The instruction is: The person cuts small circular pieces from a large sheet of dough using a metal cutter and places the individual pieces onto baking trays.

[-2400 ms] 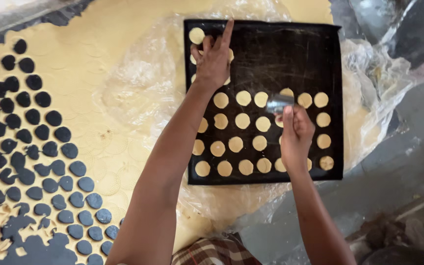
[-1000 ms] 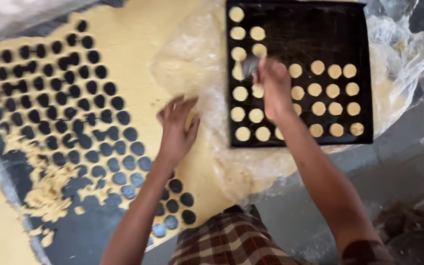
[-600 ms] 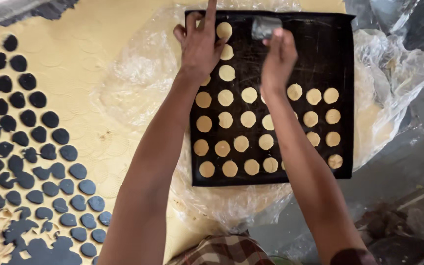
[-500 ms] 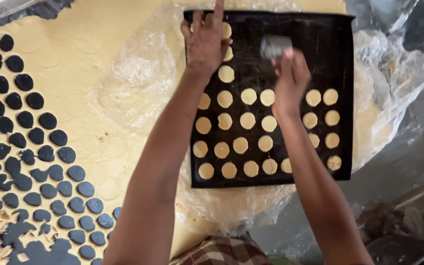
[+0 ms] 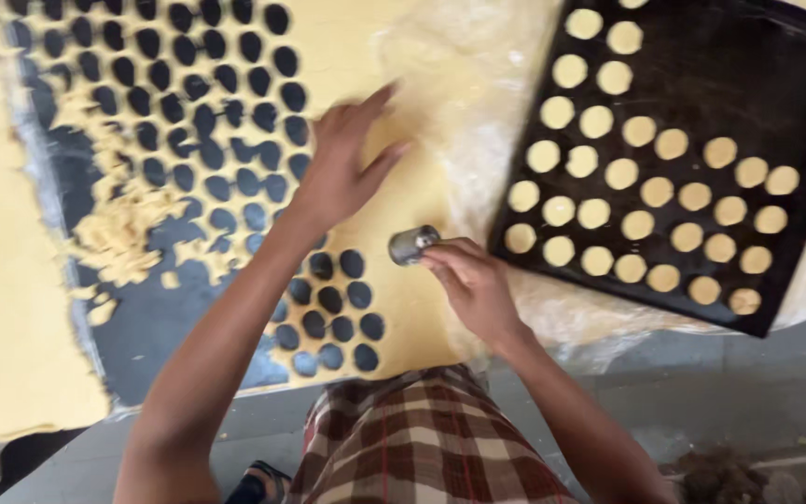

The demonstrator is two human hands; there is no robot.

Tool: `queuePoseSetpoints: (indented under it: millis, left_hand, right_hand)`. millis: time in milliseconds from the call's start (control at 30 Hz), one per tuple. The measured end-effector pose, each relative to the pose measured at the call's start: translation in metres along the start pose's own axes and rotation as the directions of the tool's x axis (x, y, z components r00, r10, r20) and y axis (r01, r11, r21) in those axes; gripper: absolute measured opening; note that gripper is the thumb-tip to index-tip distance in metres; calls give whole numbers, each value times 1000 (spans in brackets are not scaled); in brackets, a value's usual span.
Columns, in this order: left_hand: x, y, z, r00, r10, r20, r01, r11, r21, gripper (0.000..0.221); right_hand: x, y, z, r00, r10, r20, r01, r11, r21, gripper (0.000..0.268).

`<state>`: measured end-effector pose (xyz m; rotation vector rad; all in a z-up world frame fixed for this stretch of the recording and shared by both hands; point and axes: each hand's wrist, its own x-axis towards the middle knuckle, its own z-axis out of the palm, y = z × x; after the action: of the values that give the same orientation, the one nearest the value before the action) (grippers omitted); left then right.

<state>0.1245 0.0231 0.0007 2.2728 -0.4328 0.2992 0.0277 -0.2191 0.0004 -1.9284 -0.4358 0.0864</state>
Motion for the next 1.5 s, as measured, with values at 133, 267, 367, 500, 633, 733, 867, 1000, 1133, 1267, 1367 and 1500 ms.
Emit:
queuePoseSetpoints:
  millis: [133,267,367,500,633,733,867,1000,1133,1267,1367,1500]
  left_hand:
    - [-124,-10,-62,930,-359,-80,366,925,105,49]
    - [-194,-20,-72,905,-368,-214,382,924,29,65]
    - [-204,-21,-75,902,-360,-238,372,928,2,74]
    - [-183,-10,-72,936,-291,-197,300,954,18,74]
    - [-133,13,-52,970,-194,-147,195,981,-11,74]
    - [-90,37,-24,988,-134,-73,132,991,-36,76]
    - [-27,75,33,999,-7,51,14,989,-146,77]
    - [50,109,115,974,138,179,-109,980,-164,77]
    - [139,114,209,953,192,236,-205,978,29,85]
    - [196,109,266,907,181,381,-268,944,191,98]
    - [211,107,281,874,281,396,-328,943,56,105]
    - [213,118,290,769,209,604,-302,952,56,97]
  right_hand:
    - [10,-33,60,951,-289,114,310,904,-295,18]
    - [28,-33,94,904,-372,212,428,770,-473,27]
    - [36,-25,109,924,-334,186,382,798,-466,20]
    - [46,1,114,998,-59,-12,53,953,-299,13]
    - [72,37,84,863,504,37,-489,815,312,32]
    - [60,41,19,742,650,165,-600,532,598,30]
    - [45,32,-102,729,659,-185,-431,652,624,34]
    - [64,71,-195,757,233,-611,-36,948,317,38]
    - [97,150,-235,782,-54,-621,-167,941,-293,43]
    - [78,165,-258,615,-158,-773,-81,962,-261,41]
    - [39,138,-266,578,64,-813,-12,997,70,43]
    - [11,115,-256,638,165,-752,68,961,268,39]
